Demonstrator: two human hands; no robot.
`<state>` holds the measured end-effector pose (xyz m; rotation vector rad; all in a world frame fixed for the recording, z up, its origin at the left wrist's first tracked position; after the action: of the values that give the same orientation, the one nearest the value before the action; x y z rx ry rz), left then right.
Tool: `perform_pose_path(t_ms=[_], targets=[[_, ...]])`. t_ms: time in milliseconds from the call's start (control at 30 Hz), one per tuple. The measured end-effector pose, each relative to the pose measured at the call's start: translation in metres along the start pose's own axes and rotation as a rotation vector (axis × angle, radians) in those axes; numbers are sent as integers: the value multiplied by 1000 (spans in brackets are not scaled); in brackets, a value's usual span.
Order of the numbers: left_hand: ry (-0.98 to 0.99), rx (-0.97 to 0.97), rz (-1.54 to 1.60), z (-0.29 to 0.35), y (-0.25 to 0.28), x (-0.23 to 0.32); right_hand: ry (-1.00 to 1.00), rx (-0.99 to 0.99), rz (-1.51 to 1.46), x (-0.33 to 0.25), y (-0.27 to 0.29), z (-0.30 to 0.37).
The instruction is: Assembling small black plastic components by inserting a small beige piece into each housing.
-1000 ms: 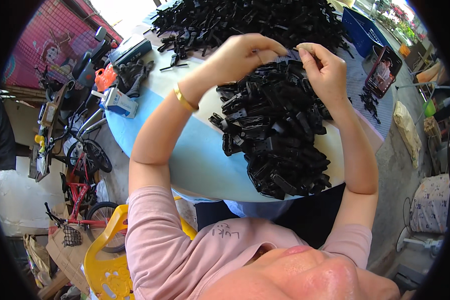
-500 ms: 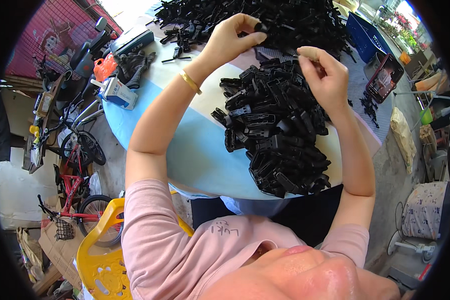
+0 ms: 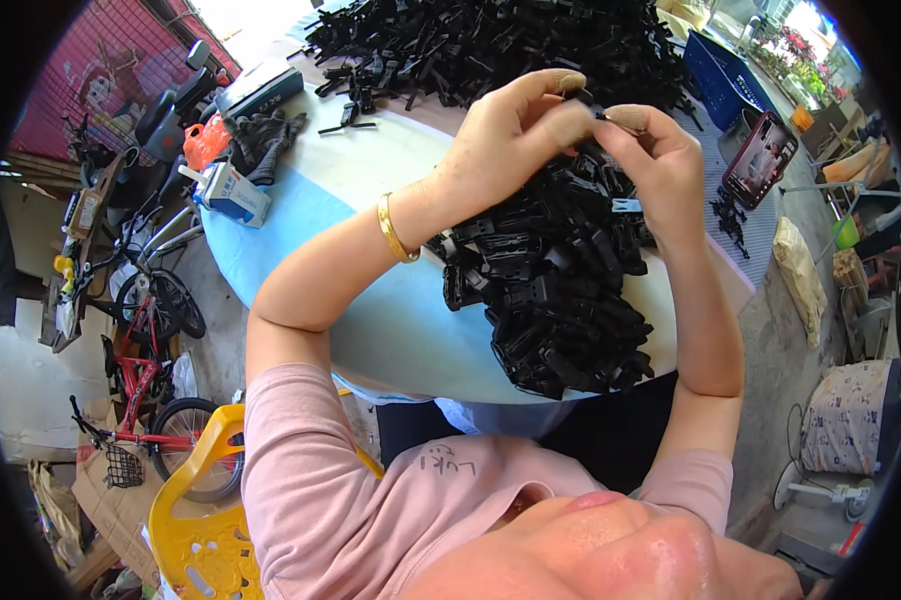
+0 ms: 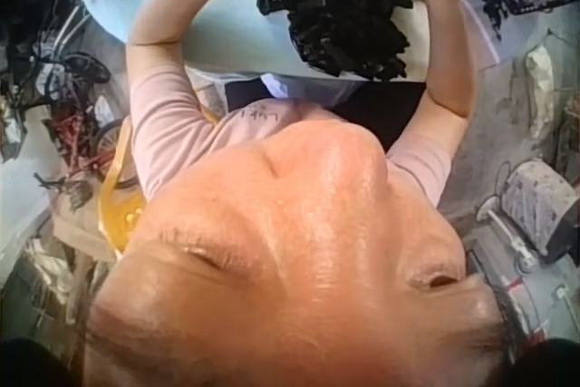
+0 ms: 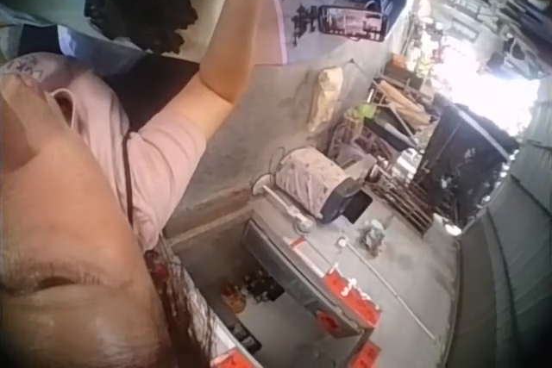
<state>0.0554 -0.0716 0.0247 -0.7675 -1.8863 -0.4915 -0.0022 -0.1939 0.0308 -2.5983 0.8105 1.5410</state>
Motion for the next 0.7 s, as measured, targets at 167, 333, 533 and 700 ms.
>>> perform_pose_path(t_ms=[167,333,533,700], targets=[[-141,-54,-274,7,-6,7,-209,-159,-139,15,-10,-1],[-179,94,-154,8,2,4,-232,-171,-261,21,-7,-3],[-166,65,-221,6,3,7,-79,-185,-69,10,-15,2],[-143,69,-107,8,0,5,-43,-196,-6,4,-15,3]])
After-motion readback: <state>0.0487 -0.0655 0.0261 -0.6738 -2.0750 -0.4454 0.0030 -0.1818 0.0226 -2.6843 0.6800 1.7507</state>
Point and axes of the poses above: each hand's wrist, its own z-axis away from the middle knuckle, its own y-axis out of the back of the hand, x = y × z, the point moved 8 cm from there along -z, towards the middle knuckle, and after that the axes turned 5 degrees about z, right-handed, at the moved point
